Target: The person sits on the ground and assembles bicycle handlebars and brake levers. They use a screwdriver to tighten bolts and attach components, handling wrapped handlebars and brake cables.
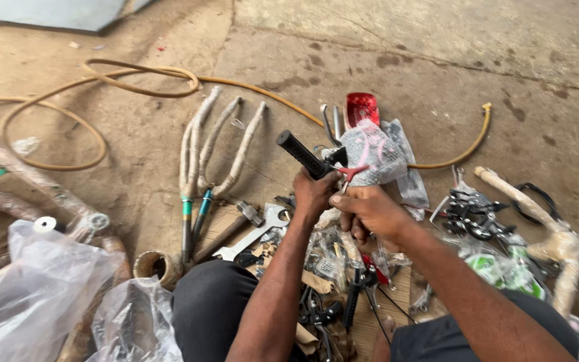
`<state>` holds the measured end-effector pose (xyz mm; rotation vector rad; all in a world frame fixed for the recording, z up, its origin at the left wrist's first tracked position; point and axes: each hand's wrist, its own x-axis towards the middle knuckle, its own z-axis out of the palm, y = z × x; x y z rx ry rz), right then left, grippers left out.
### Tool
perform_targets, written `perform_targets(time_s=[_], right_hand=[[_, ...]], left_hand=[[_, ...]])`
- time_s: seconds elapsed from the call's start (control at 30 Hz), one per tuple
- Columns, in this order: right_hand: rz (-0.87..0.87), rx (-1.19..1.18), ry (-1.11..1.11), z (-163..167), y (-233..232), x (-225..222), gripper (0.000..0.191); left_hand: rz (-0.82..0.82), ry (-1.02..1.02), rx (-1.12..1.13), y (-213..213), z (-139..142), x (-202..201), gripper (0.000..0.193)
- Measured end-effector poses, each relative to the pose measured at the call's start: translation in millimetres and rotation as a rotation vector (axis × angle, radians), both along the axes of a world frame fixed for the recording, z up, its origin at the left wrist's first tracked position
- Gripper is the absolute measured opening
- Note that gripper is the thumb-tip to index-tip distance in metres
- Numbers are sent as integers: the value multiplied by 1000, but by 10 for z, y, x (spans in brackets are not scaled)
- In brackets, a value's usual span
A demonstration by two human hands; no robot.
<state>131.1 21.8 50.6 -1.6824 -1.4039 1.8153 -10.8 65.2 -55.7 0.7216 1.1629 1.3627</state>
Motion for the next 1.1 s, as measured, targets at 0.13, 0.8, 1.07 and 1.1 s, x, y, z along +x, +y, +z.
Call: perform_targets(time_s=[0.13,0.8,1.07,1.1], right_hand=[[347,769,-531,419,70,-156,30],[-23,1081,-604,13,158,-174,39],[841,1231,-1244,263,46,-258,53],[884,1500,-1225,198,69,-303,30]], left_hand=[[26,51,-37,-38,-47,-39,23],[-37,-154,-157,-330,158,-430,22],[10,-192,-124,-141,58,-262,19],[-1,-177,-66,-121,59,-247,18]])
